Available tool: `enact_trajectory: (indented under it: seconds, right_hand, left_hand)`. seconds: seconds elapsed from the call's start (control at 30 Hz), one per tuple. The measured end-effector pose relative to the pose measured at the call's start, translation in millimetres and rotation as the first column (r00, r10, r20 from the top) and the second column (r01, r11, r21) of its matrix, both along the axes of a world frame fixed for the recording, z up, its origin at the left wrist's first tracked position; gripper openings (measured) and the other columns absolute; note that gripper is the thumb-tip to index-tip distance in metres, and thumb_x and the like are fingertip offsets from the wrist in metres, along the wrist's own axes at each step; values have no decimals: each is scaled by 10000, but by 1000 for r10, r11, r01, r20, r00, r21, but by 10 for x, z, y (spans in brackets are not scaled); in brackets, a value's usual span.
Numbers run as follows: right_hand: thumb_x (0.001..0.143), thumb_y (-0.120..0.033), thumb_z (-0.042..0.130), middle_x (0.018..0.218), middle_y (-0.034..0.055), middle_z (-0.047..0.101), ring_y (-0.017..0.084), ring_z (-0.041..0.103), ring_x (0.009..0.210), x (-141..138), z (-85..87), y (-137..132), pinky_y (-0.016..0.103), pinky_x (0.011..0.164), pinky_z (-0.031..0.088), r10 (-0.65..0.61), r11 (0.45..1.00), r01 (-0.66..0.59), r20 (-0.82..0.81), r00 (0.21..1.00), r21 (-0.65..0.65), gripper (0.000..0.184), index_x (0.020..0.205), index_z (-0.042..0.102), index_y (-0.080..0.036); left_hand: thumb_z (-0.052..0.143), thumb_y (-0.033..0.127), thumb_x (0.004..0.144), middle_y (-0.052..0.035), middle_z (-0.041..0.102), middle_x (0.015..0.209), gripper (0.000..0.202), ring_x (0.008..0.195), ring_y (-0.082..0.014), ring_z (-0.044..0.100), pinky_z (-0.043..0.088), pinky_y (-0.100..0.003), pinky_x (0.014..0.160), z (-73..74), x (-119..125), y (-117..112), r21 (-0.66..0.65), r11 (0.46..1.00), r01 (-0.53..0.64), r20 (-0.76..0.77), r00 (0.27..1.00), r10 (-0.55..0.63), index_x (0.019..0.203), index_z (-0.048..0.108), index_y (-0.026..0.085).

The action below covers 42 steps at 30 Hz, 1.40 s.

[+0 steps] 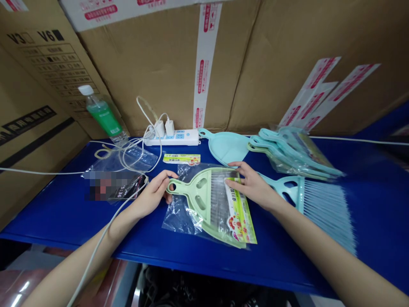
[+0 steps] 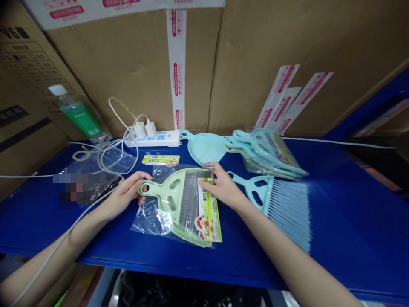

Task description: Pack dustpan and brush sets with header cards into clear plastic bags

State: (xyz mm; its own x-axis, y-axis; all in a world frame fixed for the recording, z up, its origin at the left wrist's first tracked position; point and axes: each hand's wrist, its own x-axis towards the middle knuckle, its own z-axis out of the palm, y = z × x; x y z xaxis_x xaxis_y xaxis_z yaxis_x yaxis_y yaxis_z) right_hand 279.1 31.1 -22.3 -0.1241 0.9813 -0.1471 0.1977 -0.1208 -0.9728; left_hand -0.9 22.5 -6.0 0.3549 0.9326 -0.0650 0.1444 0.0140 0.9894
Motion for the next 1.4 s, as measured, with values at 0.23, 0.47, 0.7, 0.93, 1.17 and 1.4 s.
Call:
enact_trajectory:
  seconds: [0.23, 0.47, 0.7, 0.93, 1.17, 1.4]
  right_hand:
    - [657, -402, 711, 960, 38, 627, 197, 660, 727, -25, 2, 6, 389, 680, 576, -40, 998, 38, 40, 998, 57, 466, 1018, 464, -241]
    - [672, -433, 690, 943, 39, 628, 216, 647, 787, -42, -8, 12, 403, 726, 556, -69, 995, 66, 31, 997, 78, 431, 995, 480, -239]
    - [754, -374, 624, 939, 25, 663, 210, 660, 852, -5, 74, -20, 330, 670, 540, -50, 995, 37, -140, 989, -93, 344, 1049, 493, -256]
    - [721, -141, 651, 1039, 28, 695, 163, 677, 878, 60, 243, -23, 262, 709, 556, -93, 952, -31, -387, 917, -304, 577, 1232, 414, -267]
    - [746, -183, 679, 1063, 52, 671, 160, 681, 851, 145, 203, -1, 274, 749, 587, -15, 971, -63, -321, 947, -230, 767, 1401, 285, -243]
    - [732, -242, 671, 942, 6, 622, 157, 664, 734, 272, 133, 17, 375, 779, 613, 11, 997, -22, -129, 992, -78, 822, 1458, 292, -305]
  left_hand:
    - [541, 457, 891, 59, 499, 699, 291, 500, -75, 522, 435, -223, 503, 34, 0, -5, -1, 1000, 14, -11, 1000, -14, 991, 517, 185]
    - [560, 470, 884, 58, 503, 693, 301, 500, -77, 519, 431, -222, 500, 30, -4, -10, -9, 1000, 24, 9, 1000, -24, 983, 526, 187]
    - [598, 451, 858, 59, 499, 677, 285, 492, -81, 512, 429, -221, 481, 7, 1, -1, -79, 997, -26, 81, 996, 32, 948, 542, 187]
    - [658, 434, 819, 55, 515, 681, 299, 501, -79, 519, 444, -219, 493, 6, -14, 13, -114, 990, -81, 143, 985, 97, 934, 565, 175]
    - [631, 344, 845, 51, 520, 672, 201, 497, -80, 515, 446, -215, 489, 37, -12, 12, -128, 984, -127, 129, 981, 143, 920, 575, 167]
    - [592, 301, 854, 54, 519, 679, 149, 498, -75, 526, 448, -206, 488, 48, -10, 14, -105, 982, -155, 81, 983, 164, 903, 569, 162]
